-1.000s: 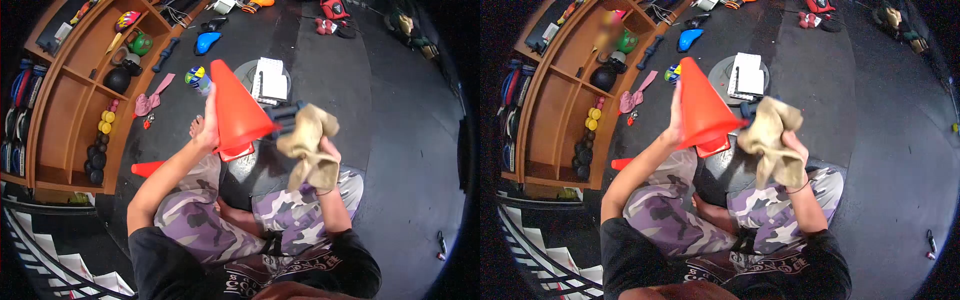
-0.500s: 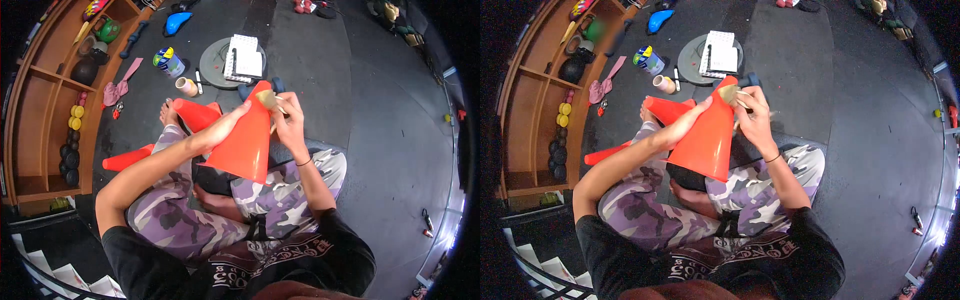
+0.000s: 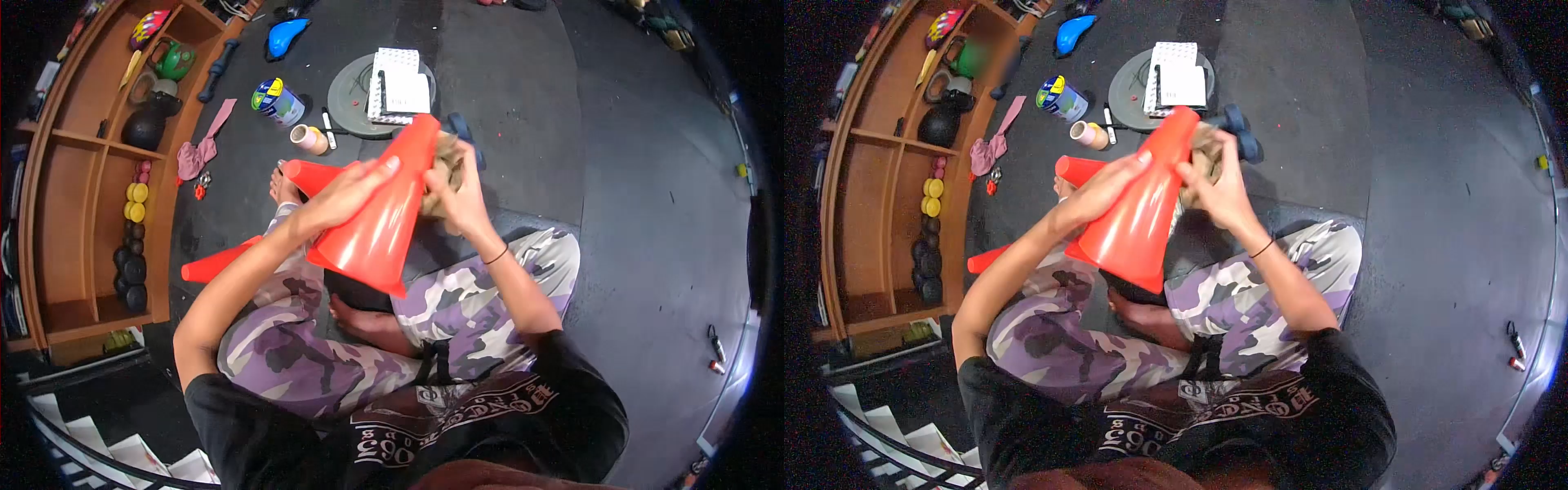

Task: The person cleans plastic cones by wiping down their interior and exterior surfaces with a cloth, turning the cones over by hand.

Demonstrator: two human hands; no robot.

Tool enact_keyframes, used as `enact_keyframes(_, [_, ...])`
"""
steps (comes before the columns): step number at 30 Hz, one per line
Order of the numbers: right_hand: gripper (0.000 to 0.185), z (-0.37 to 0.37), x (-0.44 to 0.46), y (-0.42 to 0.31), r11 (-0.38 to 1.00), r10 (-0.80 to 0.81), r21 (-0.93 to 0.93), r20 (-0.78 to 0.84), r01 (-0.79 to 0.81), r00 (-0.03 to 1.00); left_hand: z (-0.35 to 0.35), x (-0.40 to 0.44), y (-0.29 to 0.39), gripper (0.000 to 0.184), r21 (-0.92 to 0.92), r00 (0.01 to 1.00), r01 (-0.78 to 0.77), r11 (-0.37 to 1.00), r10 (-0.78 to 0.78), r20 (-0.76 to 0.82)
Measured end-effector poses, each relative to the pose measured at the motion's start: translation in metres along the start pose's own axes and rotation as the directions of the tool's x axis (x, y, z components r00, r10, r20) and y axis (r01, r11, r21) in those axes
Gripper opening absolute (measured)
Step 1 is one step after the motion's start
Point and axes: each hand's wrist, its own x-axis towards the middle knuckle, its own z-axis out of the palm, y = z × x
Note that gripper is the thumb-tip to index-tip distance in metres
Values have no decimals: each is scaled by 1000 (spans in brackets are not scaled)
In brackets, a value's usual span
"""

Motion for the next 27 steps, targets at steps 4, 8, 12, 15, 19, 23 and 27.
enact_keyframes(4, [52,-16,-5,14,720,486,461,198,-518,851,29,-15,17,73,97,999,-17,995,14,36])
enact_keyframes(8, [44,-25,4,8,748,477,365,285,-555,831,29,-15,26,56,212,993,-31,977,54,-102])
enact_keyframes(12, [41,-40,19,12,800,392,481,35,-359,919,-14,-5,16,33,387,779,-343,856,489,-391])
enact_keyframes(15, [49,-55,31,-2,653,425,710,-58,-262,903,-37,-15,25,27,112,608,-706,699,680,-410])
enact_keyframes(19, [63,-68,36,-6,581,472,784,-104,-220,875,-2,-27,21,25,400,713,-537,743,653,-256])
enact_keyframes(23, [64,-50,22,-9,553,466,774,20,-309,885,12,-28,-2,22,-191,950,-305,933,283,-134])
enact_keyframes(27, [61,-11,-17,0,838,305,423,159,-344,939,-13,-35,-58,38,-865,913,408,291,-148,381])
